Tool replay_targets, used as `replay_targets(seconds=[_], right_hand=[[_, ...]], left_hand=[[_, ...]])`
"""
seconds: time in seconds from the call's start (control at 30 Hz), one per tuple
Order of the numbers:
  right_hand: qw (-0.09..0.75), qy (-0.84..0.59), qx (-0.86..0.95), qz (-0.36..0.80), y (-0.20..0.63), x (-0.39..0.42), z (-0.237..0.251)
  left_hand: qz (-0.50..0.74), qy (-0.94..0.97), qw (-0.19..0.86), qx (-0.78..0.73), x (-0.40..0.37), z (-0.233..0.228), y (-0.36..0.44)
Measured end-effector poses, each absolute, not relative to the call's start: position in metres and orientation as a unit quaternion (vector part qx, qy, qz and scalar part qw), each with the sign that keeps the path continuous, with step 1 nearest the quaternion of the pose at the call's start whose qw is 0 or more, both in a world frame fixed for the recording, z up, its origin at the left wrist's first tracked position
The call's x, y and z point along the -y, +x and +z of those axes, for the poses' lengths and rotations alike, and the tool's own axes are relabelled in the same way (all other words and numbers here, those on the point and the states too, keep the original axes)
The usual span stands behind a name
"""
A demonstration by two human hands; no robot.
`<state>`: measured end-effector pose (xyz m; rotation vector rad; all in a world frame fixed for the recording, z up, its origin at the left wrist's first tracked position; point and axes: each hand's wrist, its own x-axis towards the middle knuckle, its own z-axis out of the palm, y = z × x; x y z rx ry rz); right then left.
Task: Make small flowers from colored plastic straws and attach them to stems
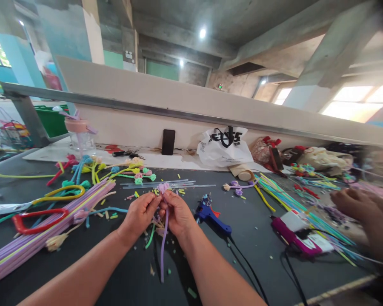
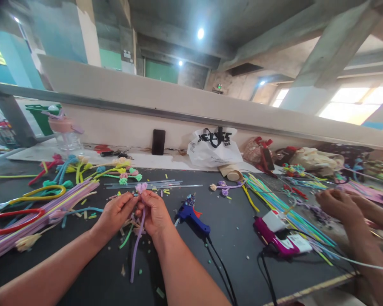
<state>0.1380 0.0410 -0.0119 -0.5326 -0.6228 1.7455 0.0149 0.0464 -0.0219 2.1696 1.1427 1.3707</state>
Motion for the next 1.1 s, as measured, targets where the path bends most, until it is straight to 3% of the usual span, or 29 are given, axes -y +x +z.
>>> replay_targets(seconds=[0.43, 0.7, 0.93, 1.1], right_hand=[[0.588, -0.278, 0.311, 0.693, 0.146, -0.038, -0.015], [0.602, -0.290, 0.324, 0.669, 0.138, -0.041, -0.016], [0.614, -0.308, 0.320, 0.652, 0.133, -0.040, -0.013], [0.632, -0.324, 0.322, 0.626, 0.127, -0.035, -0.011]], left_hand=[[0.476, 0.791, 0.102, -0.371, -0.047, -0.032, 0.011], [0.486, 0.765, 0.144, -0.397, -0.051, -0.032, 0.012], [0.521, 0.695, 0.256, -0.424, -0.054, -0.030, 0.016], [0.544, 0.600, 0.432, -0.396, -0.047, -0.025, 0.023]])
